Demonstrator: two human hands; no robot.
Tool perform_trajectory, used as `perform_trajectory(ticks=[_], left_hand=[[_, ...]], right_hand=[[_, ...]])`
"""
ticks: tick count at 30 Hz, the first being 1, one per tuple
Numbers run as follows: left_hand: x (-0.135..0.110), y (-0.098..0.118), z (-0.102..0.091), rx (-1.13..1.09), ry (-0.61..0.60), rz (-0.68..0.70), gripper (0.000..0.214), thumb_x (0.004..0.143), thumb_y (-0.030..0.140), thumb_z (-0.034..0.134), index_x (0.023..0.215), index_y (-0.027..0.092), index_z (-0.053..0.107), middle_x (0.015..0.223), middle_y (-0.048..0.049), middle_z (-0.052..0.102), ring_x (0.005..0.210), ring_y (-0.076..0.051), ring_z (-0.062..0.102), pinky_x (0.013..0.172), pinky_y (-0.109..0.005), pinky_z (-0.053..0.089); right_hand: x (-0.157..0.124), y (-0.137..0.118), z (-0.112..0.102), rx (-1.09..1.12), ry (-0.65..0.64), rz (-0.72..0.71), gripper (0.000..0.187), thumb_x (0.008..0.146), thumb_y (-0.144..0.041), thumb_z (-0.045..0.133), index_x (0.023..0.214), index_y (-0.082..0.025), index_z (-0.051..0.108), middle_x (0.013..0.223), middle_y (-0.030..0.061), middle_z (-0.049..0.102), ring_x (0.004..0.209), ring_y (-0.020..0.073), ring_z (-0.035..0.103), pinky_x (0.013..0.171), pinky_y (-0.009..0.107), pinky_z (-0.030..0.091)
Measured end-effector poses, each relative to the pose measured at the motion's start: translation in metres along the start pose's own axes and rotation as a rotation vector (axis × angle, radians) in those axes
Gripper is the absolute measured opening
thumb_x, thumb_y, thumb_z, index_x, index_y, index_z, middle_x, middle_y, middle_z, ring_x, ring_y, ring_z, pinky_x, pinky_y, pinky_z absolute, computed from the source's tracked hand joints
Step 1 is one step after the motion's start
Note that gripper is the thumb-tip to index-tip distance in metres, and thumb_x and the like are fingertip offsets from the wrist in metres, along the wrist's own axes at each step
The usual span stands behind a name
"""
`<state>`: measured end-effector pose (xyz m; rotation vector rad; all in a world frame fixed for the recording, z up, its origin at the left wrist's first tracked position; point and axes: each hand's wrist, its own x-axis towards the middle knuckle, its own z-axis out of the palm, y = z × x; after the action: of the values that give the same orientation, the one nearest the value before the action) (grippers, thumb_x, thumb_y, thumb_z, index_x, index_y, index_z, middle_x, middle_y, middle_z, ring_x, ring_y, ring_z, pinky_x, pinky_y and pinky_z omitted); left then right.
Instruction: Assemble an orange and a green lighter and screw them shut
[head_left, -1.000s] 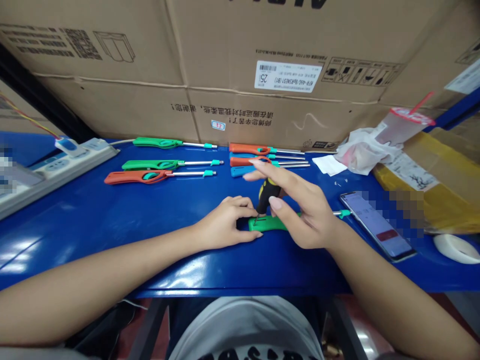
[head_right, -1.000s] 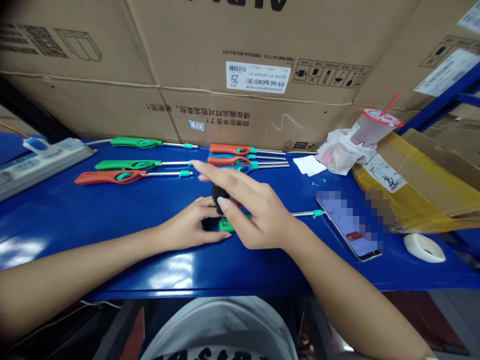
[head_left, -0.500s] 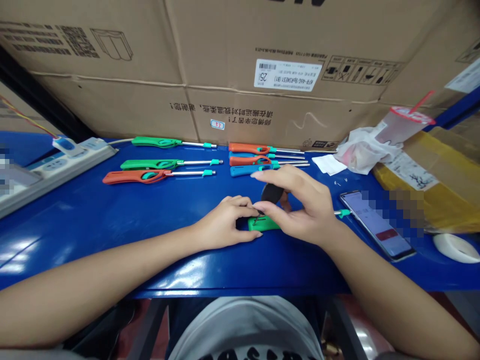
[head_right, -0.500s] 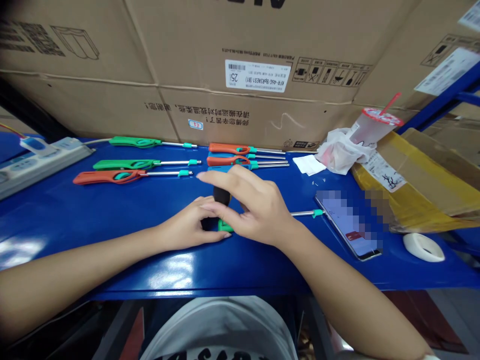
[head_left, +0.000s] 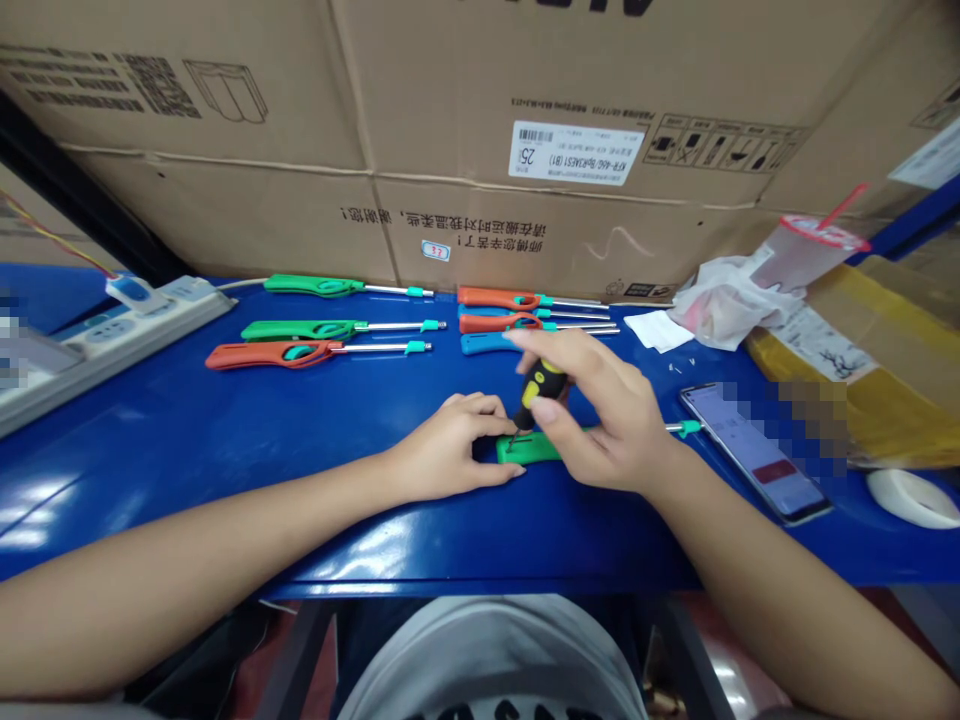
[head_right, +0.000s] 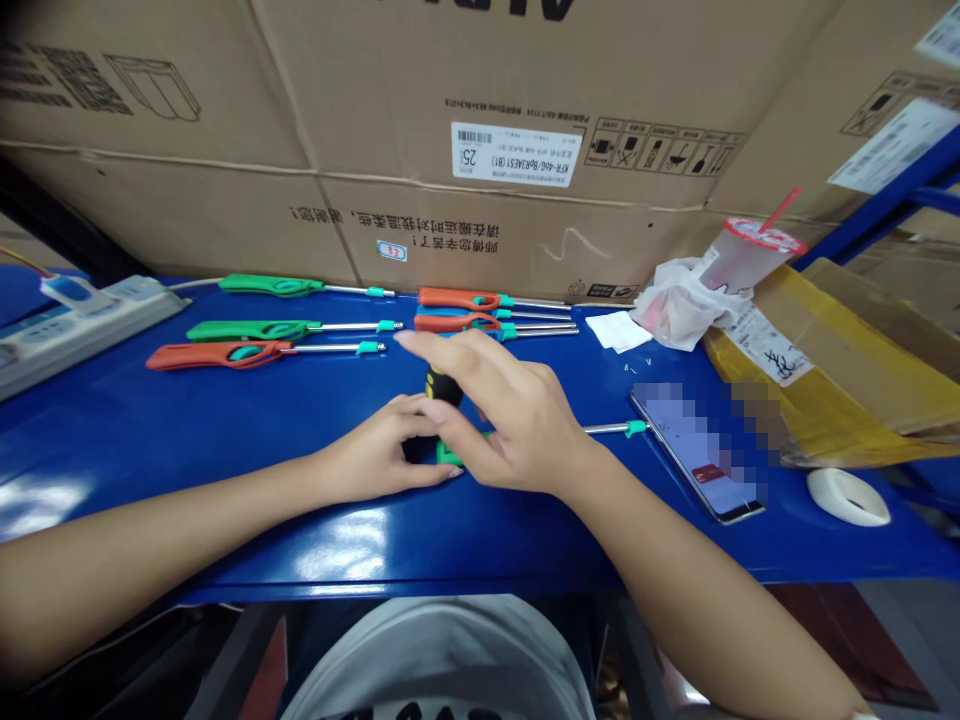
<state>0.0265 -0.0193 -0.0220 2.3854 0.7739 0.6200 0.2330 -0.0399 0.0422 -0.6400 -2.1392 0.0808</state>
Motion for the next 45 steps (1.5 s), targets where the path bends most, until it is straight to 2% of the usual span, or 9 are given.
perform_trajectory(ticks=[7, 12, 17, 21, 26, 31, 36, 41, 45], left_hand=[[0.0002, -0.0001, 0.0004, -0.001, 0.015, -0.007, 0.026, 0.086, 0.038, 0.078, 0.107, 0.022, 0.076, 0.098, -0.0031, 0.068, 0.095, -0.023, 0.064, 0.091, -0.039, 0.045], [0.0003, -0.0003, 0.0001, -0.013, -0.006, -0.007, 0.03, 0.087, 0.039, 0.078, 0.112, 0.023, 0.075, 0.107, -0.0046, 0.07, 0.103, -0.025, 0.065, 0.096, -0.041, 0.043], [0.0002, 0.0002, -0.0006, -0.014, -0.009, -0.02, 0.029, 0.087, 0.038, 0.077, 0.11, 0.021, 0.076, 0.102, -0.0051, 0.07, 0.099, -0.024, 0.064, 0.094, -0.041, 0.044], [-0.0002, -0.0003, 0.0001, -0.005, -0.009, -0.009, 0.033, 0.087, 0.04, 0.077, 0.116, 0.025, 0.075, 0.104, -0.0042, 0.07, 0.1, -0.024, 0.064, 0.094, -0.04, 0.044], [0.0001, 0.0001, 0.0002, -0.006, -0.009, -0.023, 0.03, 0.086, 0.039, 0.078, 0.111, 0.022, 0.076, 0.1, -0.0041, 0.07, 0.099, -0.024, 0.063, 0.096, -0.04, 0.044], [0.0001, 0.0008, -0.0006, -0.012, -0.01, -0.014, 0.033, 0.087, 0.038, 0.078, 0.116, 0.023, 0.075, 0.106, -0.0047, 0.069, 0.101, -0.024, 0.064, 0.095, -0.04, 0.043], [0.0008, 0.0023, -0.0009, -0.01, -0.02, -0.029, 0.029, 0.086, 0.037, 0.078, 0.11, 0.021, 0.076, 0.102, -0.0047, 0.069, 0.1, -0.023, 0.063, 0.095, -0.04, 0.043], [0.0008, 0.0015, -0.0018, -0.01, -0.009, -0.012, 0.033, 0.087, 0.039, 0.077, 0.115, 0.023, 0.075, 0.103, -0.0044, 0.069, 0.099, -0.023, 0.064, 0.094, -0.039, 0.044], [0.0002, 0.0006, -0.0005, 0.0, -0.012, -0.019, 0.033, 0.086, 0.039, 0.078, 0.114, 0.022, 0.076, 0.105, -0.0051, 0.07, 0.101, -0.024, 0.064, 0.095, -0.04, 0.044]], right_hand=[[0.0001, -0.0006, -0.0019, -0.091, 0.032, -0.014, 0.038, 0.095, -0.034, 0.067, 0.132, -0.026, 0.061, 0.109, 0.0077, 0.076, 0.093, 0.0236, 0.074, 0.079, 0.035, 0.063], [0.0003, -0.0017, -0.0038, 0.039, -0.043, 0.05, 0.053, 0.101, -0.02, 0.047, 0.154, -0.022, 0.042, 0.138, 0.0113, 0.065, 0.116, 0.0231, 0.069, 0.093, 0.037, 0.061], [0.0005, -0.0004, -0.0033, -0.091, -0.001, 0.011, 0.046, 0.094, -0.028, 0.068, 0.138, -0.022, 0.059, 0.12, 0.0106, 0.074, 0.102, 0.0243, 0.072, 0.083, 0.035, 0.062], [-0.0005, -0.0006, -0.0046, 0.012, -0.076, 0.06, 0.059, 0.1, -0.019, 0.049, 0.157, -0.023, 0.036, 0.141, 0.0123, 0.064, 0.118, 0.0238, 0.068, 0.089, 0.036, 0.061], [0.0002, -0.0004, -0.0041, -0.134, -0.011, 0.026, 0.041, 0.095, -0.027, 0.067, 0.134, -0.024, 0.058, 0.122, 0.0081, 0.074, 0.099, 0.022, 0.073, 0.082, 0.033, 0.062], [0.0003, -0.0024, -0.0055, -0.07, -0.105, 0.071, 0.053, 0.1, -0.02, 0.048, 0.153, -0.019, 0.039, 0.136, 0.0117, 0.066, 0.116, 0.0217, 0.068, 0.087, 0.032, 0.06], [-0.0014, -0.0011, -0.0043, -0.202, -0.001, 0.003, 0.036, 0.094, -0.03, 0.068, 0.129, -0.023, 0.059, 0.113, 0.0071, 0.076, 0.09, 0.0194, 0.075, 0.076, 0.028, 0.06], [0.0002, -0.0019, -0.0082, -0.085, -0.096, 0.043, 0.051, 0.099, -0.02, 0.049, 0.15, -0.02, 0.042, 0.133, 0.0105, 0.069, 0.11, 0.0208, 0.071, 0.085, 0.032, 0.06], [-0.0005, -0.0012, -0.0083, -0.198, -0.044, 0.005, 0.044, 0.096, -0.024, 0.062, 0.139, -0.022, 0.053, 0.124, 0.0082, 0.074, 0.087, 0.0181, 0.075, 0.075, 0.03, 0.06]])
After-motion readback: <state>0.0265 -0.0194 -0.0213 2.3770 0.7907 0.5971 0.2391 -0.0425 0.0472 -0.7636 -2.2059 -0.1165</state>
